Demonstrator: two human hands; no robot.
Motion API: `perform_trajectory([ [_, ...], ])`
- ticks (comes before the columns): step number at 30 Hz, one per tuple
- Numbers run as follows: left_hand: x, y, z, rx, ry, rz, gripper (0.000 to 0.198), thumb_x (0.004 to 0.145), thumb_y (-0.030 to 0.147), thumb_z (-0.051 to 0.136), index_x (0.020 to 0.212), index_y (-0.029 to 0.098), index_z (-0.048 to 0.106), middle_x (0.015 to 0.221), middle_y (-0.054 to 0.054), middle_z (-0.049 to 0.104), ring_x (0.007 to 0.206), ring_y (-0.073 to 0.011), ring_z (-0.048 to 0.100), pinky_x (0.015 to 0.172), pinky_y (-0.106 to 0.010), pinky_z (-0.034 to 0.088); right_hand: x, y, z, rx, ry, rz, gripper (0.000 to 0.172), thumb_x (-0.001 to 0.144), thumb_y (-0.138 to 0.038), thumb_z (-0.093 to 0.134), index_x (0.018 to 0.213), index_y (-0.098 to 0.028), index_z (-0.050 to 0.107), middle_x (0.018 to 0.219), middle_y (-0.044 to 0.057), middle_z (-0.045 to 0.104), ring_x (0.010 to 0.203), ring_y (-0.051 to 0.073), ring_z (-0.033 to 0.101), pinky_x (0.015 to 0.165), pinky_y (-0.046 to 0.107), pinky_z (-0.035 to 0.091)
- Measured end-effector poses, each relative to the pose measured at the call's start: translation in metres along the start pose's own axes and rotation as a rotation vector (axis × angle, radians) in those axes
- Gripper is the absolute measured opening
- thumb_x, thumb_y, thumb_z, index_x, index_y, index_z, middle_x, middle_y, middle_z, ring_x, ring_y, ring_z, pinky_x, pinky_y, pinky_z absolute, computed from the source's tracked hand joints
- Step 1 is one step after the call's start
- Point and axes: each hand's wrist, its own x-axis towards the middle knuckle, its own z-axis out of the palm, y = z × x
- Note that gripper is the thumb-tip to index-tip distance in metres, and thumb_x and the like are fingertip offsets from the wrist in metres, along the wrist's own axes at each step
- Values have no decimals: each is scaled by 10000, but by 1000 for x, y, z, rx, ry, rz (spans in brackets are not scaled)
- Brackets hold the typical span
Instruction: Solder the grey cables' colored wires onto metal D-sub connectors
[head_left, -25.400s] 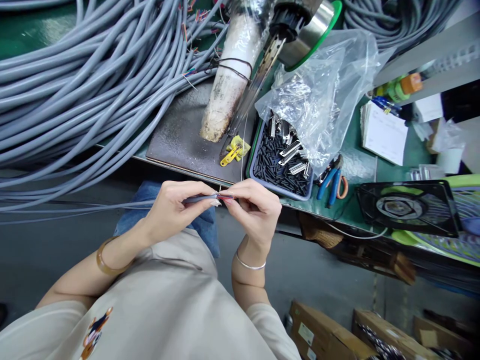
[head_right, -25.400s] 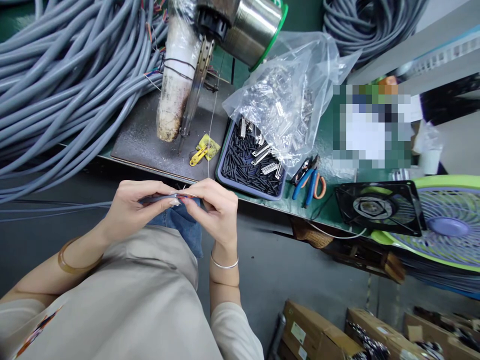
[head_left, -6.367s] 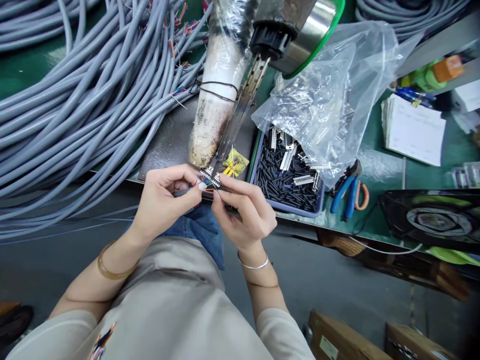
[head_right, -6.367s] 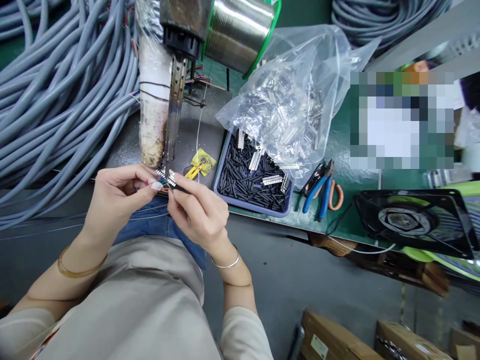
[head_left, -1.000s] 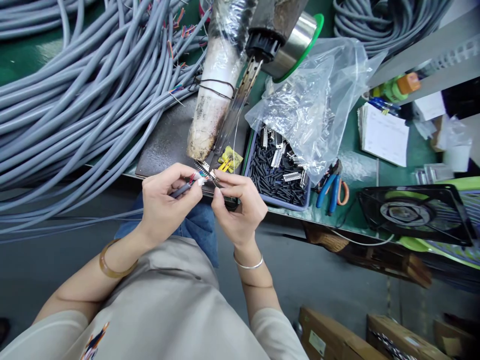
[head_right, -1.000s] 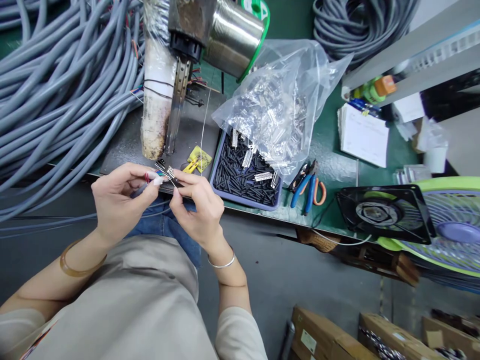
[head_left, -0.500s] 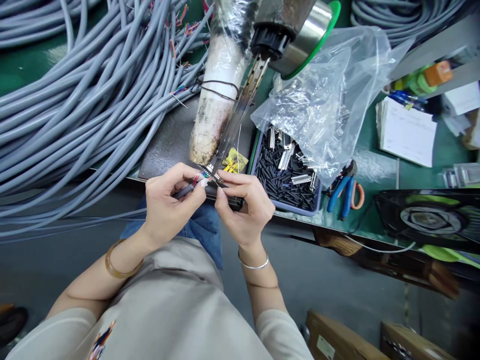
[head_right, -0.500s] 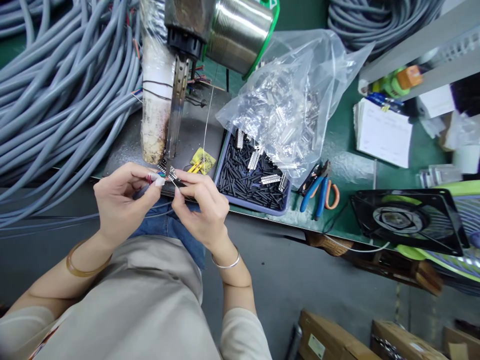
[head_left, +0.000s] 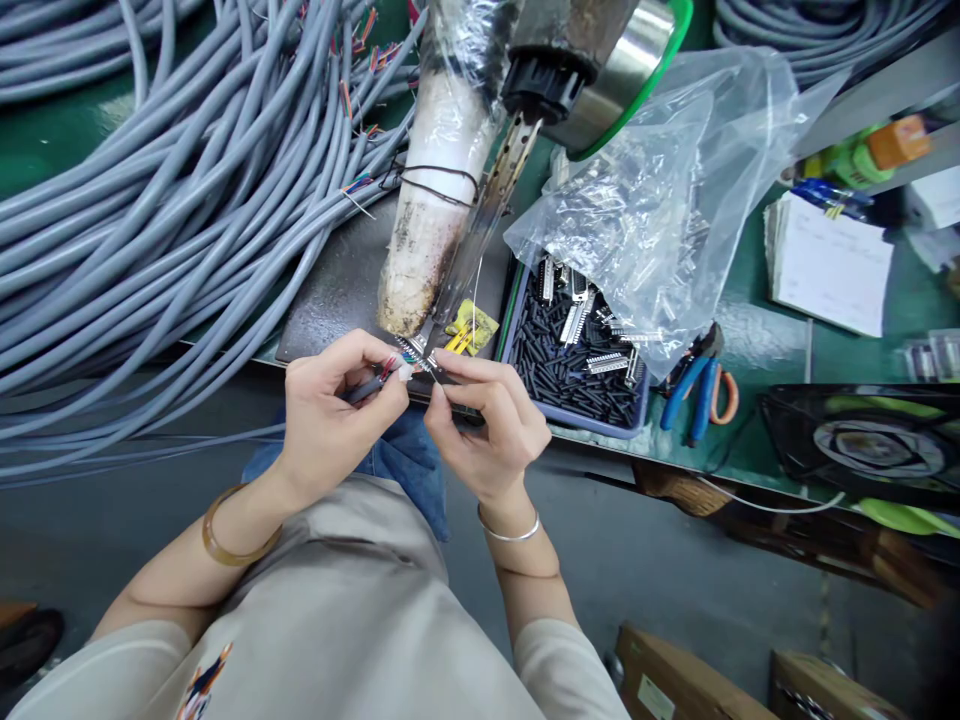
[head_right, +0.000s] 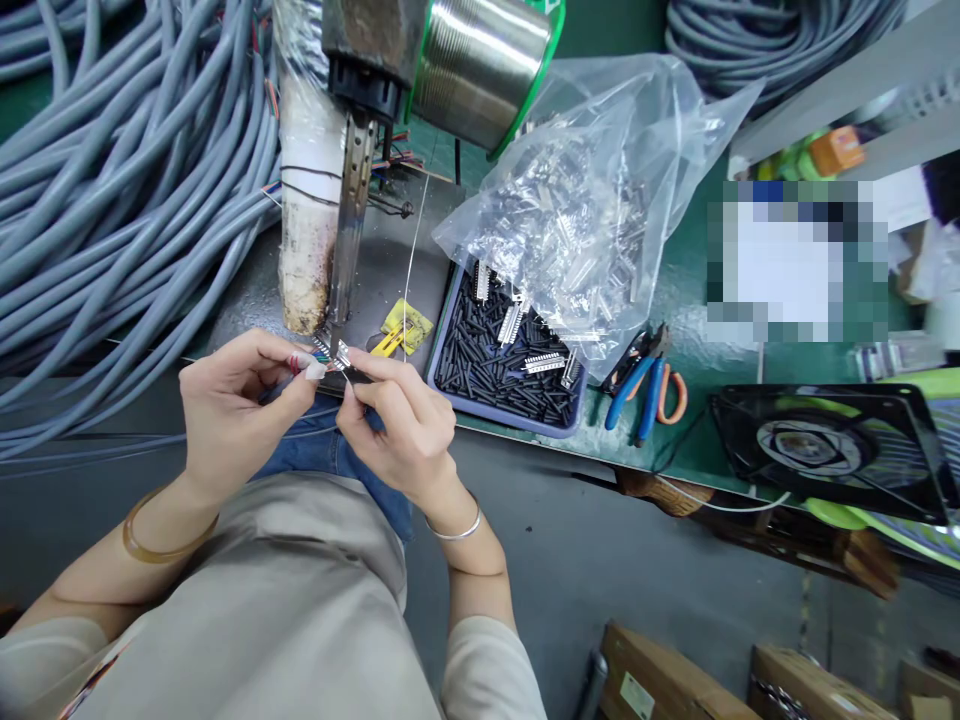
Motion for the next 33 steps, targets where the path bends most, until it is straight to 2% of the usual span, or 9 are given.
perform_trajectory([
  [9,-3,1,0,-22,4,-19,99,824,147,717,750,174,658,666,15,640,573,-68,563,488,-175,382,0,1,2,31,20,30,205,856,-62,723,853,-222,596,1020,62,797,883,143,763,768,273,646],
  [17,-5,-2,2,78,42,77,95,824,144,722,761,179,661,589,58,579,474,-37,443,462,-175,352,0,2,4,-11,22,-18,196,861,-63,724,866,-215,601,1033,76,799,893,138,767,779,242,638],
  [22,-4,-3,1,82,42,84,70,826,150,717,773,185,688,570,60,583,477,-51,481,476,-184,384,1,3,4,-15,12,-6,200,860,-72,724,871,-226,597,1037,64,800,891,142,767,779,248,638],
  [28,-3,-2,0,72,24,59,50,831,166,716,786,186,713,674,24,693,514,-67,545,509,-200,437,3,2,4,-12,-3,6,201,864,-80,720,878,-241,600,1056,55,800,887,158,772,769,281,647],
  [33,-2,0,0,97,29,75,59,834,158,715,785,184,696,584,53,623,469,-52,493,471,-185,391,3,3,4,-4,-1,19,201,872,-82,713,875,-244,595,1035,42,801,880,157,773,758,289,651],
])
